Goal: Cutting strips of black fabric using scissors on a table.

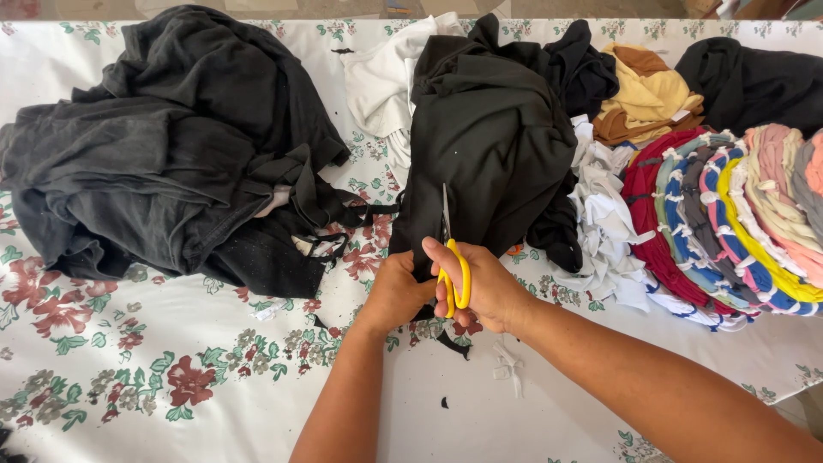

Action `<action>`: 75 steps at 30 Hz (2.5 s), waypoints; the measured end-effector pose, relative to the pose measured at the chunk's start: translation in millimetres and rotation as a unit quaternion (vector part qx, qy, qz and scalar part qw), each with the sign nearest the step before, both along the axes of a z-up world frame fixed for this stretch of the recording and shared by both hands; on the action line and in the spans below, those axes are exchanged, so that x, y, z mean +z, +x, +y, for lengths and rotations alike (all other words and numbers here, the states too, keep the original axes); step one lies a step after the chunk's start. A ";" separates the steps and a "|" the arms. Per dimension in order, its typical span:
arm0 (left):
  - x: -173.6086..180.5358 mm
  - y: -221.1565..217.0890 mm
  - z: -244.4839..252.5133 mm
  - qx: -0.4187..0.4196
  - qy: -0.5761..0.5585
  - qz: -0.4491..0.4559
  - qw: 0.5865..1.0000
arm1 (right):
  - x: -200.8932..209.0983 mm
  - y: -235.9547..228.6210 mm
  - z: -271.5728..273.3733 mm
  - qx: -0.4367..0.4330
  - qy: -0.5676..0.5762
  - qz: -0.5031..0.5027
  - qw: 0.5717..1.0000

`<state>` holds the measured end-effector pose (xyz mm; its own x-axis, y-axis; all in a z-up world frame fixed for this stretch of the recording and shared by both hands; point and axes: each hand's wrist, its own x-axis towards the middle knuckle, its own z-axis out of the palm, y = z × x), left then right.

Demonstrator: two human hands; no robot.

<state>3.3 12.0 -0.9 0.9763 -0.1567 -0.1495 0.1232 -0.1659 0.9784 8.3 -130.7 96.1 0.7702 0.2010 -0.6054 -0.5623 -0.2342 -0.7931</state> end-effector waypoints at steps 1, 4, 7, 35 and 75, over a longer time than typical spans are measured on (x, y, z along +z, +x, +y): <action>0.1 -0.8 -0.1 0.000 0.004 0.008 1.000 | 0.9 -1.0 -0.2 0.002 -0.013 0.001 1.000; -6.0 0.6 0.5 -0.009 0.018 0.003 1.000 | 3.0 -3.3 -1.1 0.000 -0.017 0.001 1.000; -2.3 0.3 0.8 -0.016 0.037 0.000 0.999 | 5.5 -7.1 0.7 -0.004 -0.021 0.007 1.000; -1.1 16.9 23.3 0.069 -0.126 -0.122 0.982 | -33.1 -11.1 -8.2 0.020 -0.006 -0.068 0.998; -0.4 39.0 1.8 0.009 -0.100 0.012 0.995 | -27.8 -7.5 -14.3 0.000 0.034 -0.022 0.999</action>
